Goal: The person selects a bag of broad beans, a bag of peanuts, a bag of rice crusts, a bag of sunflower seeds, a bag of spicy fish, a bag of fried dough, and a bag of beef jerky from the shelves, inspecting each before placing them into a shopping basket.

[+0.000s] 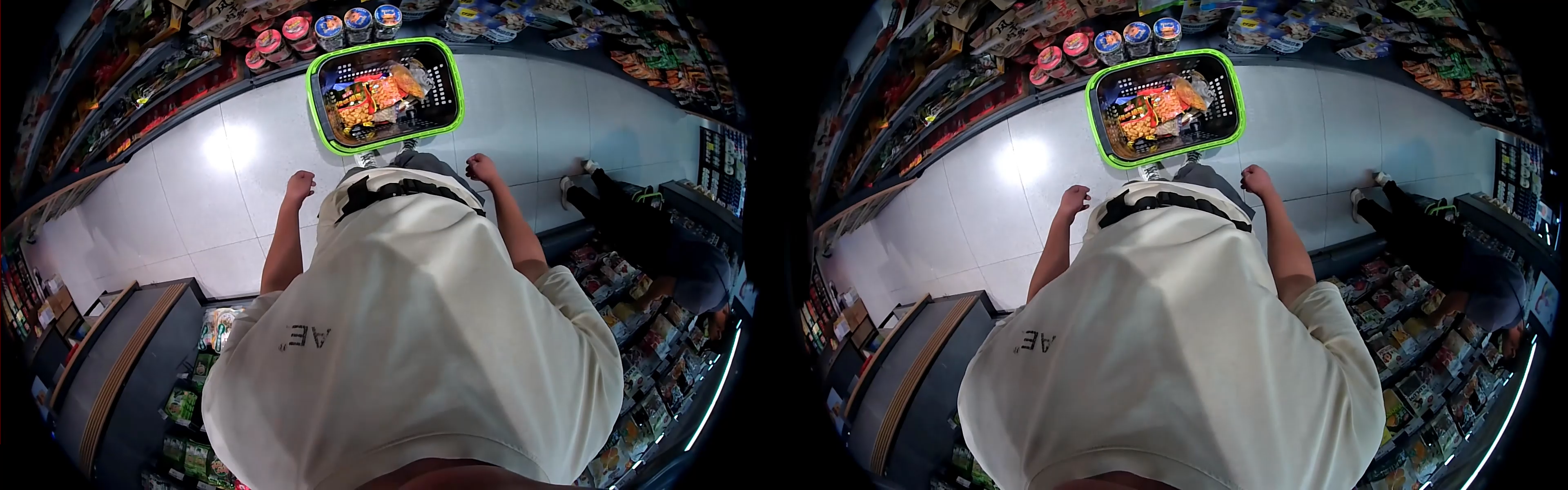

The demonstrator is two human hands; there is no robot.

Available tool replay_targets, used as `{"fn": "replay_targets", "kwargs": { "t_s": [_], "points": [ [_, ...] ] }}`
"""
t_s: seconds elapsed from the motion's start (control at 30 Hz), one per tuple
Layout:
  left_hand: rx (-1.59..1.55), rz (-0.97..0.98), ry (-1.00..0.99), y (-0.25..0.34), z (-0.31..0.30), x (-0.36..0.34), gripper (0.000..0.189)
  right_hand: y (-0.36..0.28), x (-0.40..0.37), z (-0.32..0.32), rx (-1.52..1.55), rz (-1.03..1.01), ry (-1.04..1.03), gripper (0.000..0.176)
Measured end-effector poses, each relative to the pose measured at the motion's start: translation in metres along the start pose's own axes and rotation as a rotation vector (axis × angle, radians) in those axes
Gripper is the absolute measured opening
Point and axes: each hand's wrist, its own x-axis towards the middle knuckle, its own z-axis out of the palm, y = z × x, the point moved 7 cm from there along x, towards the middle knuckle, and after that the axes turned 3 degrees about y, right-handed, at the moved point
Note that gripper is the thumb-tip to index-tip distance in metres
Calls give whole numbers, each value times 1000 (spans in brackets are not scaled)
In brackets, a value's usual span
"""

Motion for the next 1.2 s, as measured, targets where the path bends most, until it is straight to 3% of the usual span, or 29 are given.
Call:
{"fn": "replay_targets", "kwargs": {
  "t_s": [0.7, 1.2],
  "points": [
    [0, 7, 31, -9, -12, -10, 22, -8, 5, 0, 40, 28, -15, 18],
    [-44, -24, 106, -6, 28, -40, 22, -15, 38, -33, -1, 4, -67, 18]
  ]
}}
